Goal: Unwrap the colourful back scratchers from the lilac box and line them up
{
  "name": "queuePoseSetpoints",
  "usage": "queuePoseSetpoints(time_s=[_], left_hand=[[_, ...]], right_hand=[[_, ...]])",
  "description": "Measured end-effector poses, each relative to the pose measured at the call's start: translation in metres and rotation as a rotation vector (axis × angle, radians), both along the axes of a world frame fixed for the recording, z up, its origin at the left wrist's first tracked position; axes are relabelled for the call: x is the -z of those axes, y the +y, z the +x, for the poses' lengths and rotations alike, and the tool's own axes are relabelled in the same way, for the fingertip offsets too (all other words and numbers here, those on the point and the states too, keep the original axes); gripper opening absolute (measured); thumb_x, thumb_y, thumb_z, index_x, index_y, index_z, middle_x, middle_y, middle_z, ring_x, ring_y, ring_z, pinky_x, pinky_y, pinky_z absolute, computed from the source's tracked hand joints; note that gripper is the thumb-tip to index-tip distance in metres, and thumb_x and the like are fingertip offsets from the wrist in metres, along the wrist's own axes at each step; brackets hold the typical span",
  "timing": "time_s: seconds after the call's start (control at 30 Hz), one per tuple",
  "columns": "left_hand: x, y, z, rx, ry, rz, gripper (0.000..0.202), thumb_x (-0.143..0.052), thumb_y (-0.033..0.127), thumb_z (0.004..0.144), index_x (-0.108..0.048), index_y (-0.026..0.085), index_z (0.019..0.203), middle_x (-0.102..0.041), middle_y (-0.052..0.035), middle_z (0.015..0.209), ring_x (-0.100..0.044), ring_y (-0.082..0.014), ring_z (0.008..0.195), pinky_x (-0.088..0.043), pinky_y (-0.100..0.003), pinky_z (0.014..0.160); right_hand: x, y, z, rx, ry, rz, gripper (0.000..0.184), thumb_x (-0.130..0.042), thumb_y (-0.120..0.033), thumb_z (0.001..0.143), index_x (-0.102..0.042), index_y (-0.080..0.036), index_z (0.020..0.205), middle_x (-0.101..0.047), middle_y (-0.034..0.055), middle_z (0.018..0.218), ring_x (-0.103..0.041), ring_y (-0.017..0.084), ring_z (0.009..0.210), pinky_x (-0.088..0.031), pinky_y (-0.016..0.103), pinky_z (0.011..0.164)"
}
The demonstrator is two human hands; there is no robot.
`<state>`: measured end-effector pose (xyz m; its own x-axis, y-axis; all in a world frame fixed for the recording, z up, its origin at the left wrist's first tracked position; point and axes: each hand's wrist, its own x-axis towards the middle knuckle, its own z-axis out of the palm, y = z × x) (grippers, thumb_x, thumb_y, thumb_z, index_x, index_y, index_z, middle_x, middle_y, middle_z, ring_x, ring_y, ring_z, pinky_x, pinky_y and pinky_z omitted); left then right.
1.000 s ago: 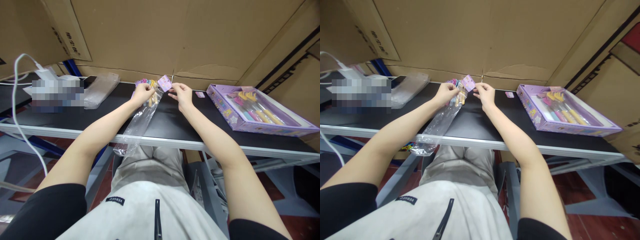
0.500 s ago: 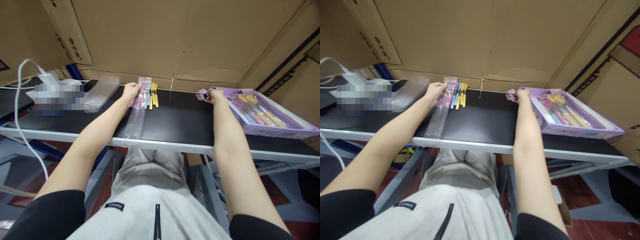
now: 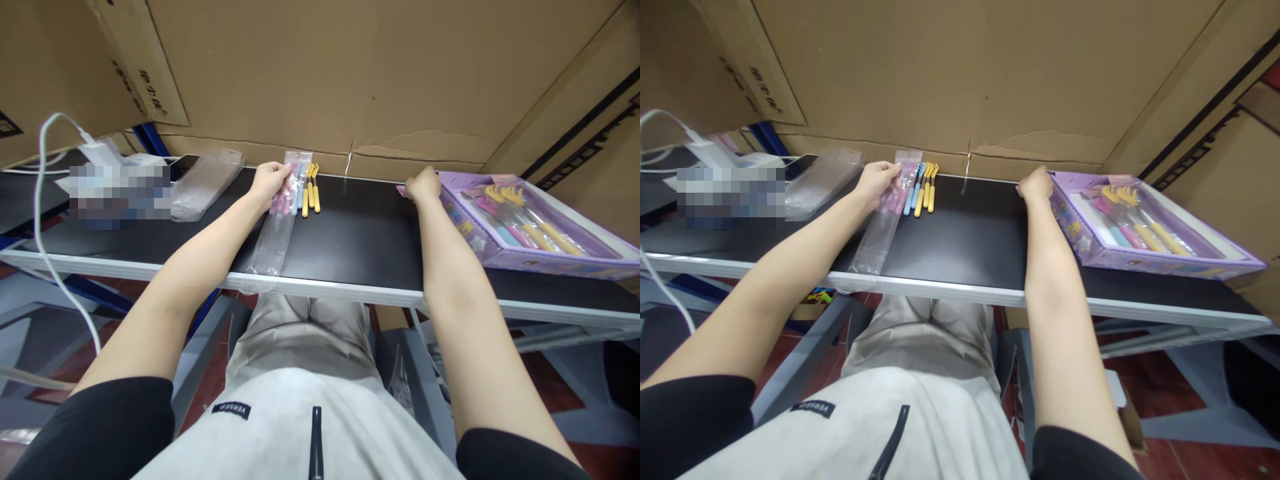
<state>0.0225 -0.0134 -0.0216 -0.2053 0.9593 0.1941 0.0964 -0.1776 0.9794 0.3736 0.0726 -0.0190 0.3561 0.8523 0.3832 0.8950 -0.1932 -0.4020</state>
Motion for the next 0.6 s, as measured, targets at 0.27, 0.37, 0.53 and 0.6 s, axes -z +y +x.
queuePoseSetpoints(time_s=[0.27, 0.37, 0.53, 0.6], left_hand=[[-0.001, 0.003, 0.0, -0.017, 0.076, 0.049, 0.033, -0.057, 0.019, 0.105, -0.046, 0.02, 0.073, -0.037, 0.0085, 0.049, -0.036, -0.0056, 0.033, -0.025, -0.018, 0.04], [-0.002, -0.001, 0.002, 0.038, 0.074, 0.042, 0.031, -0.054, 0.023, 0.106, -0.047, 0.021, 0.077, -0.038, 0.0085, 0.047, -0.038, -0.0078, 0.031, -0.022, -0.018, 0.038], [-0.002, -0.003, 0.005, 0.188, 0.146, -0.048, 0.031, -0.047, 0.032, 0.111, -0.047, 0.022, 0.082, -0.041, 0.0074, 0.045, -0.044, -0.0121, 0.029, -0.021, -0.018, 0.035], [0.001, 0.001, 0.005, 0.198, 0.183, -0.058, 0.029, -0.047, 0.037, 0.112, -0.048, 0.022, 0.087, -0.051, 0.0054, 0.054, -0.047, -0.0106, 0.032, -0.027, -0.018, 0.038]], right_hand=[[-0.02, -0.045, -0.104, -0.705, -0.465, 0.176, 0.078, -0.041, -0.018, 0.1, -0.018, -0.015, 0.175, -0.054, 0.0182, 0.159, -0.062, 0.031, 0.134, -0.05, 0.045, 0.111], [-0.014, -0.058, -0.13, -0.936, -0.628, 0.193, 0.077, -0.042, -0.02, 0.103, -0.016, -0.017, 0.175, -0.067, 0.015, 0.145, -0.065, 0.029, 0.128, -0.05, 0.042, 0.106], [-0.004, -0.056, -0.145, -1.03, -0.744, 0.225, 0.063, -0.038, -0.02, 0.108, -0.033, -0.017, 0.171, -0.076, 0.0147, 0.129, -0.071, 0.023, 0.115, -0.048, 0.037, 0.102], [-0.004, -0.054, -0.144, -1.036, -0.717, 0.28, 0.059, -0.037, -0.019, 0.108, -0.041, -0.018, 0.167, -0.075, 0.0145, 0.131, -0.07, 0.022, 0.117, -0.048, 0.038, 0.101]])
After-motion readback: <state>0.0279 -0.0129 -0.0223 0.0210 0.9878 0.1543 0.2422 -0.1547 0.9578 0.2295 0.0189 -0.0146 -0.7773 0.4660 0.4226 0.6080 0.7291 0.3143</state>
